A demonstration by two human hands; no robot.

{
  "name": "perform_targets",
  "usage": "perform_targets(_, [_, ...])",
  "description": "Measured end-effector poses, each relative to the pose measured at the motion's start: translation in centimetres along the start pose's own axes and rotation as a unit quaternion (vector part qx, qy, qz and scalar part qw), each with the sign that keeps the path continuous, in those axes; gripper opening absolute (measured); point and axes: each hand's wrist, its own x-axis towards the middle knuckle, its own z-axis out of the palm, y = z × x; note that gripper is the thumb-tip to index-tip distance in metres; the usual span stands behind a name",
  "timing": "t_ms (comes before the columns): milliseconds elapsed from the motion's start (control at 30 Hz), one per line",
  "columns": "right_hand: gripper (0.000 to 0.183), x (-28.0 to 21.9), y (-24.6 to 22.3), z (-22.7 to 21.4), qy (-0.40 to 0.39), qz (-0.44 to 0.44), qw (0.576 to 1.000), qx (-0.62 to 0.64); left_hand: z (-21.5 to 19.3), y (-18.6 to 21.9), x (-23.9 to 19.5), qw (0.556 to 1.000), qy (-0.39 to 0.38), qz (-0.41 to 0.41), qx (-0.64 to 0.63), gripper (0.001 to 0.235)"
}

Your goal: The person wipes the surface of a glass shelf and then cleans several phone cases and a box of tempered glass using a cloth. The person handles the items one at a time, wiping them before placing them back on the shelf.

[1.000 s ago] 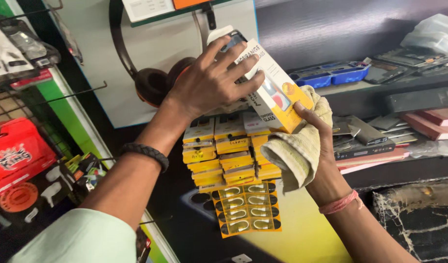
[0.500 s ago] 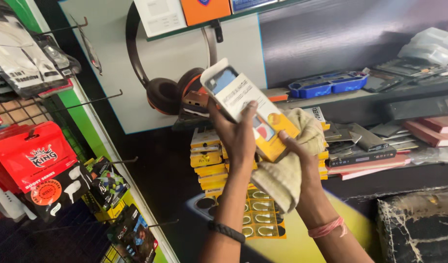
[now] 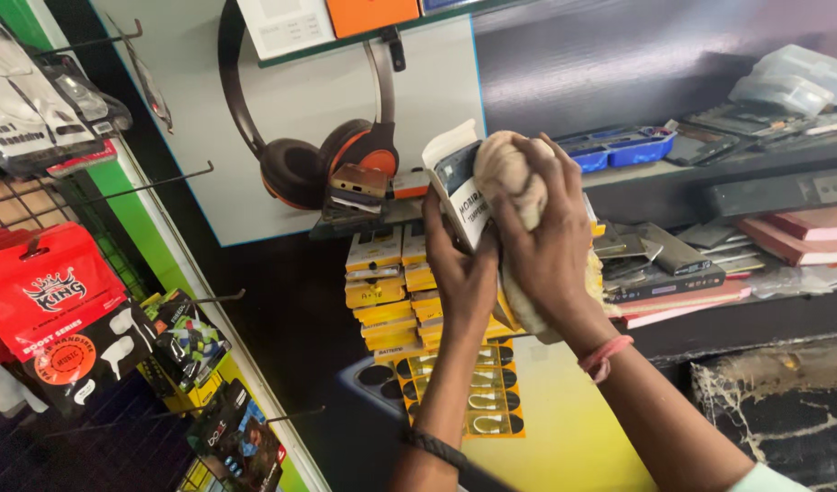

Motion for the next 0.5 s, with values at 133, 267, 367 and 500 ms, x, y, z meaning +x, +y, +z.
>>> perform_targets(133, [0.041, -1.0, 1.2, -0.6, 0.036, 0.117, 0.99, 0.075, 0.8, 1.5, -0.2, 0.997, 0.04, -0.044, -0.054, 0.076])
perform_targets(267, [0.037, -2.6, 4.0, -2.3, -0.018, 0.244, 0.969, 0.009, -0.2, 2.3, 0.2, 0.99, 0.074, -0.101, -0.058, 0.078])
perform_targets(367, [0.038, -1.7, 6.1, -3.5, -0.109, 0.444, 0.884, 0.1, -1.3, 2.5, 1.2, 0.99, 0.04, -0.11, -0.084, 0.063])
perform_targets(500, [0.05, -0.4, 6.5, -3.9, -0.171, 0.376, 0.864, 0.289, -0.9, 2.3, 2.4, 0.983, -0.022, -0.16, -0.082, 0.05])
